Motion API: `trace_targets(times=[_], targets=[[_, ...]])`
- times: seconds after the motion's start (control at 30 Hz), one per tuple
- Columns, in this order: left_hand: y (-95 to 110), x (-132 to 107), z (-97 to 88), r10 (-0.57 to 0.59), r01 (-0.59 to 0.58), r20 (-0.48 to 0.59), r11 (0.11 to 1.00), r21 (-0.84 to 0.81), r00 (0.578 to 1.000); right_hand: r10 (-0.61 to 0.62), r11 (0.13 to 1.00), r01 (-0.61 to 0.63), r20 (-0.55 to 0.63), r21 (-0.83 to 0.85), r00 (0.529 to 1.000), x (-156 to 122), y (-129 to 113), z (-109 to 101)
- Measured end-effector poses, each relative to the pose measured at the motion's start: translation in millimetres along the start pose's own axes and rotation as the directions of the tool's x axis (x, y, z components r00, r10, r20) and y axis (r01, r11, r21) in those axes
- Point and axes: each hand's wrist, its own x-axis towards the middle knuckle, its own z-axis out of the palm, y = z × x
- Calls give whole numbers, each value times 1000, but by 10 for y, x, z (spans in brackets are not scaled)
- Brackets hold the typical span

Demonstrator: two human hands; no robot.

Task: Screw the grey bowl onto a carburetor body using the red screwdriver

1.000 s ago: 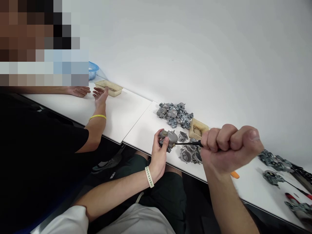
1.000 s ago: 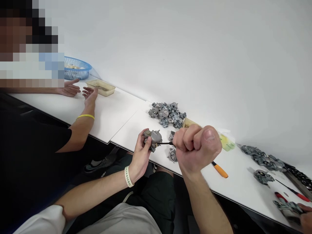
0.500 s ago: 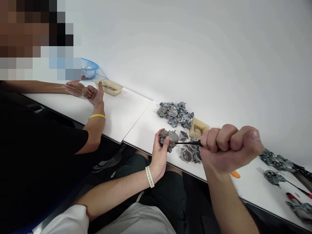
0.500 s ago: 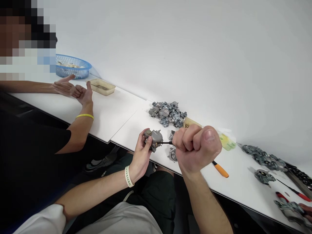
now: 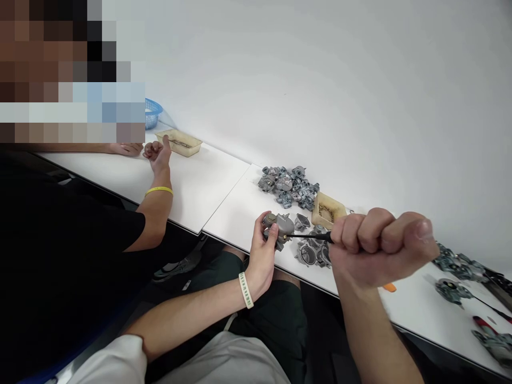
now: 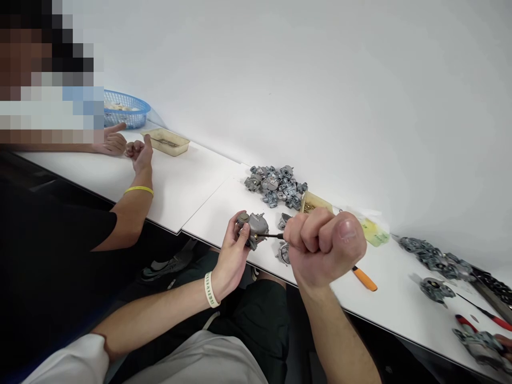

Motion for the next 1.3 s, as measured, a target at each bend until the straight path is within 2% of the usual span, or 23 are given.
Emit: trace_targets(times=[0.67, 1.17, 1.3], targets=[[7, 5, -1, 4, -4, -16, 1000, -16, 1000, 5, 1000, -5, -33, -9, 999, -10, 6, 9], [59, -31, 45, -38, 39, 8, 995, -93, 999, 5, 1000, -6, -76, -15, 997, -45, 57, -13], [80, -59, 61, -81, 83, 20, 989, -121, 997, 13, 1000, -14, -107, -14, 994, -61, 67, -20]])
